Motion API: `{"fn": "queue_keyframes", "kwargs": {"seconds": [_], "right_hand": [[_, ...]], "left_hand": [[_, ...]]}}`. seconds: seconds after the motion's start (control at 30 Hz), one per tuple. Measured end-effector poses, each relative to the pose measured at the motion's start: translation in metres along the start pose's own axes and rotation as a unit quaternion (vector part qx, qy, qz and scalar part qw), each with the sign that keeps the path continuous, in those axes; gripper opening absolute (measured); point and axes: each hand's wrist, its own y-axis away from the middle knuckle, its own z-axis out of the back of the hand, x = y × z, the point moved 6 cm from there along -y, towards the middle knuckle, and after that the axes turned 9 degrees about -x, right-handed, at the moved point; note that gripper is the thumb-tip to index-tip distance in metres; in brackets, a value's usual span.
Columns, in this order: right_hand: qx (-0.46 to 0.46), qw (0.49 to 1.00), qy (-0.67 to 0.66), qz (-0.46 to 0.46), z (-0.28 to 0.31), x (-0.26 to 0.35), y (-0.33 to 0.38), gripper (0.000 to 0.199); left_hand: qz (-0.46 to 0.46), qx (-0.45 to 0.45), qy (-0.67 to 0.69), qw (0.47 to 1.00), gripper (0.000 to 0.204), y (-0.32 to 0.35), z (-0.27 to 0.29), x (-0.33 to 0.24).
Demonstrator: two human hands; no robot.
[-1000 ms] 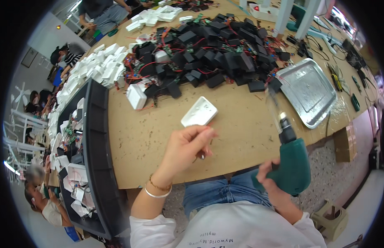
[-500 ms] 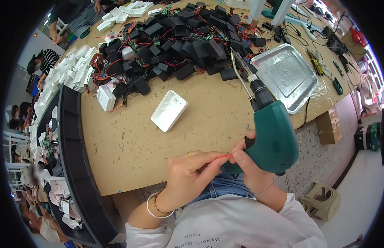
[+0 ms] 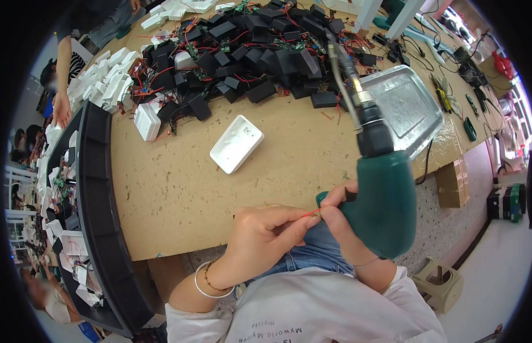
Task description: Soldering wires to small electronic components at a factory workstation.
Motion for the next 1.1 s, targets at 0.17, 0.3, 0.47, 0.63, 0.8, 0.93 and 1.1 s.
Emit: {"fn": "queue_keyframes", "kwargs": {"seconds": [0.17, 0.3, 0.47, 0.63, 0.8, 0.93, 1.1], "right_hand": [[-0.118, 0.989, -0.084, -0.015, 0.023, -0.012, 0.003, 0.038], [-0.147, 0.98, -0.131, -0.003, 0.026, -0.017, 0.001, 0.041], [-0.11, 0.987, -0.116, -0.018, 0.025, -0.019, 0.01, 0.041], [-0.101, 0.99, -0.092, -0.03, 0.032, -0.03, 0.015, 0.041], [-0.037, 0.996, -0.044, -0.063, 0.036, -0.035, 0.022, 0.042], [-0.037, 0.994, -0.043, -0.092, 0.036, -0.041, 0.028, 0.043], [-0.047, 0.991, -0.062, -0.111, 0.033, -0.039, 0.03, 0.013]], "left_hand": [[-0.104, -0.109, -0.302, 0.941, 0.014, -0.019, 0.046, -0.021], [-0.103, -0.268, -0.248, 0.925, 0.016, -0.068, 0.087, 0.019], [-0.209, -0.248, -0.388, 0.863, 0.014, -0.07, 0.056, 0.038], [-0.308, -0.18, -0.476, 0.804, 0.01, -0.05, 0.01, 0.033], [-0.323, -0.217, -0.378, 0.84, 0.011, -0.042, 0.01, 0.026], [-0.321, -0.219, -0.403, 0.829, 0.01, -0.044, 0.012, 0.027], [-0.257, -0.214, -0.383, 0.861, 0.012, -0.047, 0.017, 0.038]]}}
